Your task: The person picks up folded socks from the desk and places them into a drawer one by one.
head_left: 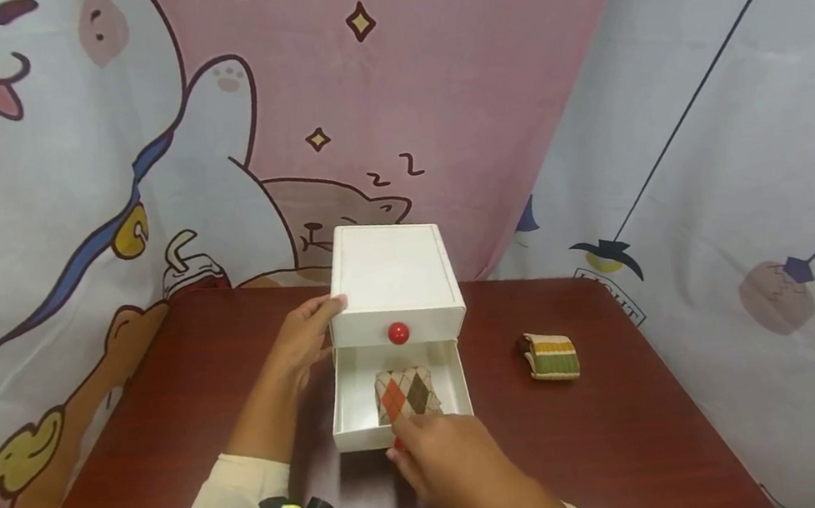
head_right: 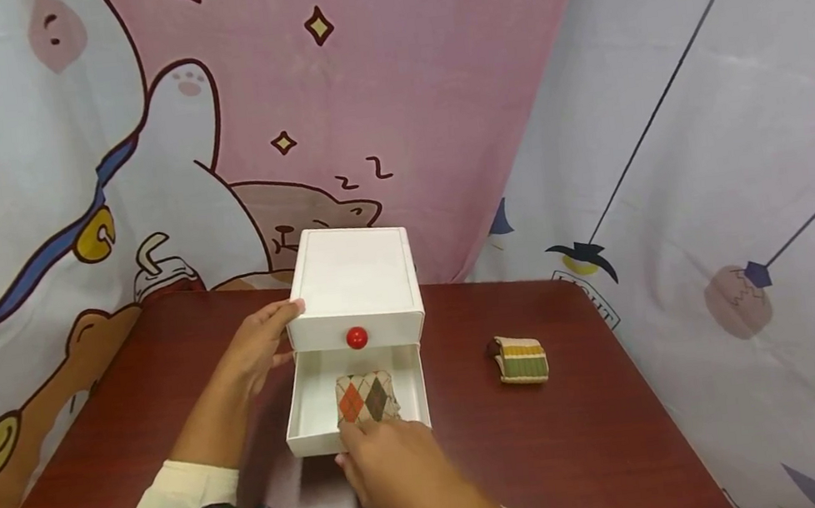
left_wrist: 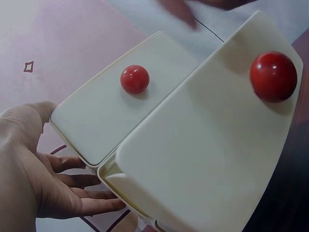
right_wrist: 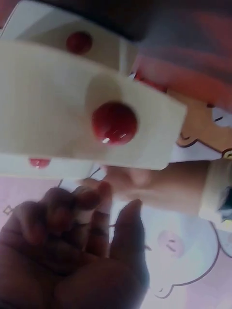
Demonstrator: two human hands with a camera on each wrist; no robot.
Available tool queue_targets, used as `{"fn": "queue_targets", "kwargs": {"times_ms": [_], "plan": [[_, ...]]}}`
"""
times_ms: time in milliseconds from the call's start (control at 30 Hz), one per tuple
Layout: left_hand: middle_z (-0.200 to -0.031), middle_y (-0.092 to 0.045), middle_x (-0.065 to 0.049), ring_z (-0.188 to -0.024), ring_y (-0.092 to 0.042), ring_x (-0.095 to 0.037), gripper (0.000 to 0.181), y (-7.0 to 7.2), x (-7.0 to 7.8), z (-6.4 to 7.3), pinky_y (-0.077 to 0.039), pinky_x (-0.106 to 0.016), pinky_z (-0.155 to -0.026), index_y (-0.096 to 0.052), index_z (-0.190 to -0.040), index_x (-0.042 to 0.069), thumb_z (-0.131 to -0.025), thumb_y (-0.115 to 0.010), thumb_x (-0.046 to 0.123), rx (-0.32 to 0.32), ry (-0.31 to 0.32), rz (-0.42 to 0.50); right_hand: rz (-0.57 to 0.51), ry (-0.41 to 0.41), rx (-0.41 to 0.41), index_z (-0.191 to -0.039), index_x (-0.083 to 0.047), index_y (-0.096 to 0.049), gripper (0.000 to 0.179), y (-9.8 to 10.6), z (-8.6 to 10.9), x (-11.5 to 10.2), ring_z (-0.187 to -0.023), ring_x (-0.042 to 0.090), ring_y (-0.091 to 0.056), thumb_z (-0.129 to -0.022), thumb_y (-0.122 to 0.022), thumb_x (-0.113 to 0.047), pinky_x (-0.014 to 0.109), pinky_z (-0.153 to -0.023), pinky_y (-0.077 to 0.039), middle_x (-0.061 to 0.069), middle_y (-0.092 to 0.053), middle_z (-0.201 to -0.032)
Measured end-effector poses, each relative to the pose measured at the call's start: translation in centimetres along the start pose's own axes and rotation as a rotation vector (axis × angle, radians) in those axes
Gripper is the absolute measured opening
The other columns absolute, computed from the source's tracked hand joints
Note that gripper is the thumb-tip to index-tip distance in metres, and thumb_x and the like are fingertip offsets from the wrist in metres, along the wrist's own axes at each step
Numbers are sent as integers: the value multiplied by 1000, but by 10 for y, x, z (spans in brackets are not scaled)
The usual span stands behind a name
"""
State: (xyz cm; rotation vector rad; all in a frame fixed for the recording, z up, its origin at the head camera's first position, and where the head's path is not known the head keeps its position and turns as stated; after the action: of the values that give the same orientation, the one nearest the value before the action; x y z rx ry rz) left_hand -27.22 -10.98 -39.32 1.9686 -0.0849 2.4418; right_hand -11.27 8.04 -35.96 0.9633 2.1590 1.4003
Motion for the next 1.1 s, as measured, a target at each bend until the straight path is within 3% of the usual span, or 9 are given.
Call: {"fn": "queue_targets", "kwargs": {"times_ms": [100,400,600,800,1100], "plan": [[-156,-57,-23,-147,-55,-38,64,0,1,0,-42,-62,-127,-51,-160,7,-109,-63,44,5,-2,3,53,-15,14,-83,-21,-61,29,-6,6,-2,-58,15,-66,-94,-85,-33,32,-47,-44,-10,-60,-64],[-157,-57,-24,-149,-54,-40,65,0,0,0,-42,-62,-127,-50,-161,8,-109,-63,43,1,10,14,72,18,64,-85,-21,-60,36,-23,18,0,-59,14,-66,-81,-94,-34,31,-49,-43,-11,-61,-65],[-159,-55,-23,-151,-51,-41,64,0,0,1,-41,-63,-128,-50,-161,7,-109,-62,43,3,5,8,66,-132,67,-92,-20,-64,36,-30,25,4,-55,20,-62,-84,-93,-40,33,-45,-40,-7,-63,-62],[-163,-52,-22,-158,-45,-42,65,0,0,1,-36,-65,-130,-49,-161,7,-109,-62,43,-3,2,6,93,-296,102,-80,-18,-61,46,-36,30,6,-52,24,-62,-83,-92,-51,35,-43,-41,-1,-59,-59],[-161,-53,-22,-157,-46,-43,65,-1,1,3,-36,-66,-129,-49,-161,7,-109,-62,44,0,0,-13,60,-409,172,-70,-18,-54,49,-45,33,4,-48,24,-59,-82,-93,-45,36,-43,-40,1,-56,-55]]}}
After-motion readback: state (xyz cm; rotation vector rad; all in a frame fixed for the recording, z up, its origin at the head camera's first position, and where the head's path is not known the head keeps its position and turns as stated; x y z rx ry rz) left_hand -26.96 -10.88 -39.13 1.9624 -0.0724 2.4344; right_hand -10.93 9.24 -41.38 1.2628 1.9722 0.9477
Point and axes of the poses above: each hand's wrist, its own z-axis away from the middle knuckle, its own y-axis out of the back of the hand, x = y × z, the point moved 6 cm from there along -z, towards the middle knuckle
